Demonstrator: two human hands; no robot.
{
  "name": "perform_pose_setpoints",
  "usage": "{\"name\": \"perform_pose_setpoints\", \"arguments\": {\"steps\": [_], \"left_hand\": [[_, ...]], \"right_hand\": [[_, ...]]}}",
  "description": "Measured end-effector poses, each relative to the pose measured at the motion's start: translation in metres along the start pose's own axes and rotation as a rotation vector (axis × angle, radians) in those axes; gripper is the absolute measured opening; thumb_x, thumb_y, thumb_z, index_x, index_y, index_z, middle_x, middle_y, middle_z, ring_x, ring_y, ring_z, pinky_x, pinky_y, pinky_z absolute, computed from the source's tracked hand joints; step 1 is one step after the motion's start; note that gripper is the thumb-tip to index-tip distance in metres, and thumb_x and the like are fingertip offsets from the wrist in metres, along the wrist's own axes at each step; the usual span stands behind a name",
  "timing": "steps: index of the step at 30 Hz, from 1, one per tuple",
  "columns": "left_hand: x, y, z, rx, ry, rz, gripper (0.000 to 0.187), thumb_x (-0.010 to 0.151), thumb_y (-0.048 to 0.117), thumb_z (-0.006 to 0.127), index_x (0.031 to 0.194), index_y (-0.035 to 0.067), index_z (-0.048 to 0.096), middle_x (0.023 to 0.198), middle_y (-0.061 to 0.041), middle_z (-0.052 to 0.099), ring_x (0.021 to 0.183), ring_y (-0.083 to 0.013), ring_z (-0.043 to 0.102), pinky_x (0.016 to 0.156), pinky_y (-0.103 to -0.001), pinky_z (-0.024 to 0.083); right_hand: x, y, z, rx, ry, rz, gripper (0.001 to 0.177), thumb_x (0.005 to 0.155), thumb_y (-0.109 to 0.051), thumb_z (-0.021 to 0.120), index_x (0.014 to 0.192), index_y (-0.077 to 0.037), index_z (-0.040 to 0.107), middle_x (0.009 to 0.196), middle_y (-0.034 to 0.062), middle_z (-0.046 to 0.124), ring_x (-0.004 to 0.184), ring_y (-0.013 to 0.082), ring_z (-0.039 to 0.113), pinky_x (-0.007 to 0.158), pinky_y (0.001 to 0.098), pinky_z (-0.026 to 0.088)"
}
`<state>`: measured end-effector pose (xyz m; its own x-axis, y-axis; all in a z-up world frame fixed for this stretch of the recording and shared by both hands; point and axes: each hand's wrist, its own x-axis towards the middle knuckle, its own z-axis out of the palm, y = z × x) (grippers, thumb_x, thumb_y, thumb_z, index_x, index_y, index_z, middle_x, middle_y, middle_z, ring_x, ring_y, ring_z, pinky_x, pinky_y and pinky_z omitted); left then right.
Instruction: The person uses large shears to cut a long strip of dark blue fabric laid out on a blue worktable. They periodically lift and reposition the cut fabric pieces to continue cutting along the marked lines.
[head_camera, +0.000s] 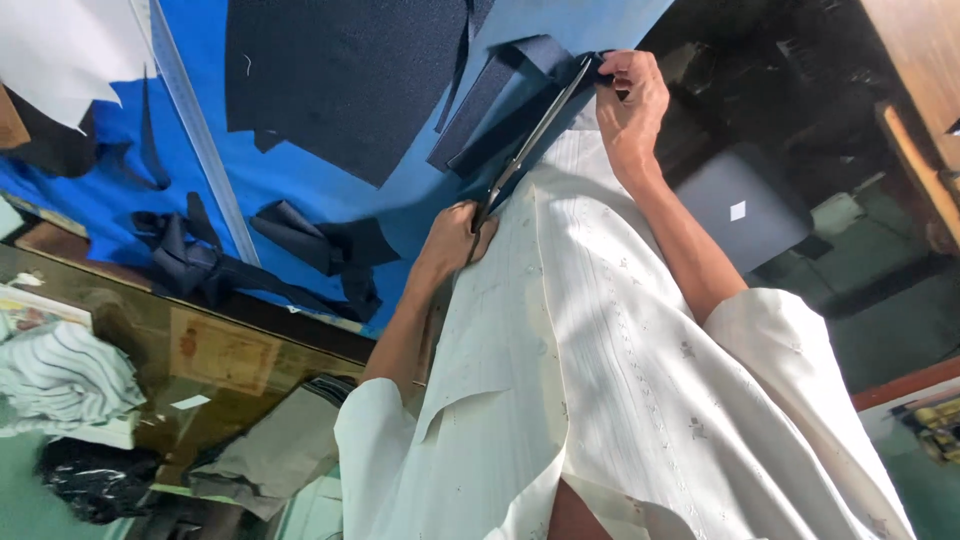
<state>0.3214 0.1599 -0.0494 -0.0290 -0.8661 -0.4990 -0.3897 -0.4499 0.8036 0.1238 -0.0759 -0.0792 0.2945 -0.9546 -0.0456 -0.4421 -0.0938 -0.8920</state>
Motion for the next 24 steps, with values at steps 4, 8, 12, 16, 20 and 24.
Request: {"name": "perform_pose_setpoints", "arguments": {"steps": [4, 8, 12, 16, 20, 24], "left_hand": [[0.008, -0.011, 0.005, 0.015, 0.074, 0.136, 0.039, 0.1, 0.018, 0.062, 0.069, 0.009, 0.04, 0.063, -0.003, 0.038, 0.051, -0.0191, 0.038, 0.053, -0.04, 0.03], [0.006, -0.013, 0.01, 0.037, 0.146, 0.185, 0.037, 0.098, 0.007, 0.063, 0.069, 0.009, 0.04, 0.063, -0.005, 0.04, 0.051, -0.0195, 0.038, 0.051, -0.04, 0.031], [-0.006, 0.003, 0.007, 0.103, 0.029, -0.082, 0.034, 0.1, 0.032, 0.053, 0.077, 0.006, 0.054, 0.076, -0.009, 0.053, 0.064, -0.0236, 0.048, 0.06, -0.042, 0.04], [-0.014, 0.018, 0.006, 0.114, 0.03, -0.181, 0.031, 0.097, 0.032, 0.054, 0.079, 0.007, 0.048, 0.075, -0.009, 0.048, 0.067, -0.0254, 0.045, 0.06, -0.045, 0.036], [-0.02, 0.021, 0.01, 0.081, 0.068, -0.166, 0.029, 0.098, 0.032, 0.055, 0.081, 0.01, 0.048, 0.074, -0.008, 0.047, 0.067, -0.0231, 0.042, 0.06, -0.042, 0.034], [-0.023, -0.006, 0.021, 0.06, 0.15, -0.002, 0.026, 0.097, 0.015, 0.056, 0.073, 0.009, 0.048, 0.069, -0.007, 0.047, 0.058, -0.0211, 0.04, 0.055, -0.04, 0.031]], "right_hand": [[0.001, 0.006, 0.0, -0.03, 0.01, -0.009, 0.028, 0.077, 0.015, 0.059, 0.097, -0.004, 0.063, 0.105, 0.0116, 0.069, 0.092, 0.0217, 0.066, 0.075, 0.0307, 0.059], [0.001, 0.011, 0.0, -0.023, -0.011, -0.005, 0.033, 0.073, 0.016, 0.056, 0.098, -0.005, 0.063, 0.105, 0.0106, 0.068, 0.091, 0.0207, 0.064, 0.075, 0.0305, 0.055], [0.002, 0.005, -0.003, 0.01, -0.023, 0.018, 0.031, 0.076, 0.014, 0.059, 0.102, -0.003, 0.064, 0.105, 0.0114, 0.068, 0.092, 0.022, 0.064, 0.075, 0.0317, 0.056], [-0.003, 0.001, -0.007, 0.027, -0.021, -0.007, 0.026, 0.082, 0.013, 0.063, 0.104, -0.002, 0.065, 0.105, 0.012, 0.069, 0.092, 0.0218, 0.067, 0.078, 0.0314, 0.058], [-0.012, -0.007, -0.011, 0.019, -0.037, -0.038, 0.03, 0.078, 0.011, 0.059, 0.105, -0.003, 0.063, 0.107, 0.0127, 0.067, 0.096, 0.024, 0.066, 0.079, 0.0345, 0.056], [-0.015, -0.022, -0.012, 0.05, -0.046, -0.041, 0.021, 0.087, 0.009, 0.063, 0.105, -0.003, 0.061, 0.107, 0.0131, 0.068, 0.097, 0.0236, 0.066, 0.081, 0.035, 0.056]]}}
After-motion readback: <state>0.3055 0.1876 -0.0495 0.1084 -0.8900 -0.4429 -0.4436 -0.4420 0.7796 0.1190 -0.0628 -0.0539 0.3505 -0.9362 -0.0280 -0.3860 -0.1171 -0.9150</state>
